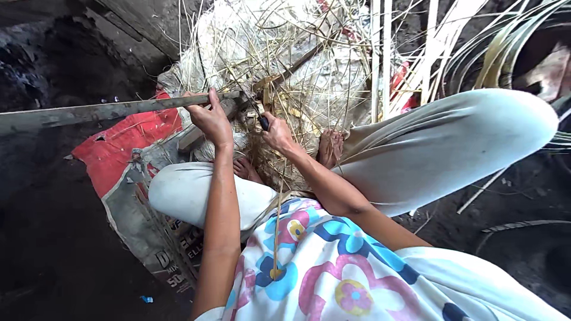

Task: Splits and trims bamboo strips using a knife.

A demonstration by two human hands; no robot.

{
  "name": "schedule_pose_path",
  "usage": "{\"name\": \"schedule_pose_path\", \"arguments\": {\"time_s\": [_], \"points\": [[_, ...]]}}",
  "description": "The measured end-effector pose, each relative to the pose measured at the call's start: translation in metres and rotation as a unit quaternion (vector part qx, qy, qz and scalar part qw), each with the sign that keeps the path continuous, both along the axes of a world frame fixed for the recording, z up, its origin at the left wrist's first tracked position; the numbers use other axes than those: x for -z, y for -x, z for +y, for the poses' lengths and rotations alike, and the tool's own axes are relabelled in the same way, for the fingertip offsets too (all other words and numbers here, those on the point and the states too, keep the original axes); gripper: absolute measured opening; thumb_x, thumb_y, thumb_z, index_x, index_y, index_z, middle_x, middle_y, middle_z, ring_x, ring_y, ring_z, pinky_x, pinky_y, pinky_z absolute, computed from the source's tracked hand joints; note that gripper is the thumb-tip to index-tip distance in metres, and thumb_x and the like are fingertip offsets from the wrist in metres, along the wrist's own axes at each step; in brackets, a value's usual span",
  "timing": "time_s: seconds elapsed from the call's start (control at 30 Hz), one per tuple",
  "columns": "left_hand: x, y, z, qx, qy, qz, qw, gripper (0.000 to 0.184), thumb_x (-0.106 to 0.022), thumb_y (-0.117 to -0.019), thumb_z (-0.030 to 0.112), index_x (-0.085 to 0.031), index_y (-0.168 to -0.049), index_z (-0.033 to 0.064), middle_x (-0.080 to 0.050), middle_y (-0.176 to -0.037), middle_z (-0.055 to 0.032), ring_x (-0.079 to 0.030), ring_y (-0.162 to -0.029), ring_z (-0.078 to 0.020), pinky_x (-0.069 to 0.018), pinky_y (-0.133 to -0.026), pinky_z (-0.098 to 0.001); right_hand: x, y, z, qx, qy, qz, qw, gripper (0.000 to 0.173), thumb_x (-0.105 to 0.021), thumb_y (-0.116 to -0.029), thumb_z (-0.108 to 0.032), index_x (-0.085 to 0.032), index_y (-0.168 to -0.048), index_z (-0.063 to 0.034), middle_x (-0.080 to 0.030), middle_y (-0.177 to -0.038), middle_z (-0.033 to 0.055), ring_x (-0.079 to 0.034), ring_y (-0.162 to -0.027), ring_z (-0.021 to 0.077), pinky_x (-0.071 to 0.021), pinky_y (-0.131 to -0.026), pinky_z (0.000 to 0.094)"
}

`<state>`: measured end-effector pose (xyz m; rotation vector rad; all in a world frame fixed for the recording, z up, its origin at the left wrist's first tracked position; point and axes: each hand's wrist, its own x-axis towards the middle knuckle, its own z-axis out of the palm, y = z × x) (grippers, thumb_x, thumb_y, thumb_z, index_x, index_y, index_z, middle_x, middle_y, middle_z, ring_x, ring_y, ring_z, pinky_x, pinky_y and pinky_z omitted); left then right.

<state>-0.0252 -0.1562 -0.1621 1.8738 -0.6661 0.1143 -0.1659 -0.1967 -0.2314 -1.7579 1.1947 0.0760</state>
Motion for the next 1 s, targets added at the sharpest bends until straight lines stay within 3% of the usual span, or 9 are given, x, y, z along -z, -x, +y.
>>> {"name": "schedule_pose_path", "arguments": {"time_s": [0.1, 0.3, 0.43, 0.6, 0.67, 0.77, 0.83, 0.93, 1.0], "points": [[0.007, 0.001, -0.003, 0.0, 0.033, -0.007, 0.999, 0.038, -0.069, -0.0959, 0.004, -0.049, -0.123, -0.0133, -0.063, -0.101, -0.0179, -0.067, -0.089, -0.0148, -0.0577, -0.08, -0.0262, -0.016, -0.003, 0.008, -0.029, 0.033, -0.029, 0.999, 0.057, -0.065, -0.0909, -0.011, -0.056, -0.146, -0.0215, -0.073, -0.107, 0.0218, -0.07, -0.097, 0.0442, -0.0526, -0.081, 0.066], [0.008, -0.004, -0.001, 0.029, 0.053, -0.012, 0.998, 0.035, -0.07, -0.0953, 0.004, -0.05, -0.119, -0.0126, -0.064, -0.096, -0.0136, -0.064, -0.088, -0.0107, -0.0534, -0.081, -0.0229, 0.023, 0.006, -0.006, 0.002, -0.017, -0.003, 1.0, 0.051, -0.064, -0.0917, -0.009, -0.057, -0.142, -0.0133, -0.07, -0.116, 0.025, -0.067, -0.107, 0.046, -0.0516, -0.088, 0.0667], [0.006, -0.006, -0.001, 0.031, 0.075, 0.055, 0.995, 0.039, -0.068, -0.096, 0.003, -0.047, -0.125, -0.0109, -0.064, -0.098, -0.0133, -0.067, -0.083, -0.0123, -0.0591, -0.076, -0.028, 0.027, 0.01, -0.009, 0.003, -0.033, -0.016, 0.999, 0.05, -0.063, -0.0918, -0.008, -0.057, -0.141, -0.0122, -0.069, -0.119, 0.0248, -0.066, -0.11, 0.045, -0.0508, -0.09, 0.0662], [-0.071, -0.002, 0.052, 0.127, 0.13, 0.136, 0.974, 0.04, -0.055, -0.1062, 0.012, -0.034, -0.139, 0.0032, -0.065, -0.116, -0.0103, -0.072, -0.099, -0.0192, -0.0641, -0.079, -0.0353, -0.001, 0.009, -0.005, 0.094, -0.112, -0.137, 0.98, 0.043, -0.068, -0.0925, -0.014, -0.06, -0.135, -0.0115, -0.067, -0.095, 0.0176, -0.064, -0.066, 0.0264, -0.0556, -0.063, 0.0478], [-0.096, -0.004, 0.082, 0.137, 0.172, 0.139, 0.966, 0.033, -0.052, -0.1079, 0.015, -0.035, -0.136, 0.0101, -0.067, -0.115, -0.0074, -0.072, -0.103, -0.022, -0.0642, -0.082, -0.0387, -0.029, 0.01, -0.008, 0.116, -0.044, -0.203, 0.971, 0.047, -0.071, -0.0947, -0.022, -0.059, -0.138, -0.009, -0.069, -0.1, 0.0182, -0.067, -0.074, 0.0264, -0.0569, -0.072, 0.0493], [-0.114, -0.005, 0.105, 0.105, 0.277, 0.132, 0.946, 0.018, -0.048, -0.1085, 0.01, -0.039, -0.124, 0.014, -0.068, -0.107, -0.0078, -0.072, -0.101, -0.0273, -0.0639, -0.082, -0.0435, -0.062, 0.012, -0.013, 0.118, 0.11, -0.368, 0.916, 0.047, -0.07, -0.0914, -0.031, -0.065, -0.127, -0.0001, -0.069, -0.111, 0.0147, -0.066, -0.093, 0.0193, -0.0548, -0.084, 0.0403], [-0.118, 0.0, 0.112, 0.079, 0.325, 0.131, 0.933, 0.015, -0.043, -0.1092, 0.008, -0.041, -0.123, 0.0132, -0.068, -0.105, -0.008, -0.072, -0.1, -0.0269, -0.0639, -0.081, -0.0427, -0.082, 0.013, -0.019, 0.105, 0.075, -0.492, 0.861, 0.039, -0.062, -0.096, -0.025, -0.066, -0.125, 0.0013, -0.069, -0.108, 0.0063, -0.066, -0.097, 0.0112, -0.0564, -0.089, 0.0326], [-0.118, 0.016, 0.114, 0.046, 0.368, 0.134, 0.919, 0.013, -0.042, -0.1096, 0.009, -0.046, -0.121, 0.0123, -0.069, -0.105, -0.008, -0.073, -0.098, -0.0244, -0.064, -0.079, -0.039, -0.108, 0.014, -0.018, 0.099, -0.026, -0.593, 0.799, 0.03, -0.045, -0.1059, -0.018, -0.071, -0.109, -0.0032, -0.072, -0.078, -0.0033, -0.07, -0.073, 0.0086, -0.062, -0.074, 0.0329], [-0.114, 0.03, 0.109, 0.028, 0.383, 0.136, 0.913, 0.012, -0.04, -0.1103, 0.011, -0.046, -0.121, 0.0123, -0.069, -0.105, -0.0072, -0.072, -0.099, -0.0228, -0.0637, -0.079, -0.0368, -0.121, 0.014, -0.003, 0.085, -0.076, -0.62, 0.776, 0.03, -0.044, -0.1081, -0.024, -0.069, -0.116, -0.0085, -0.06, -0.069, -0.0063, -0.061, -0.063, 0.0061, -0.0575, -0.067, 0.0276]]}}
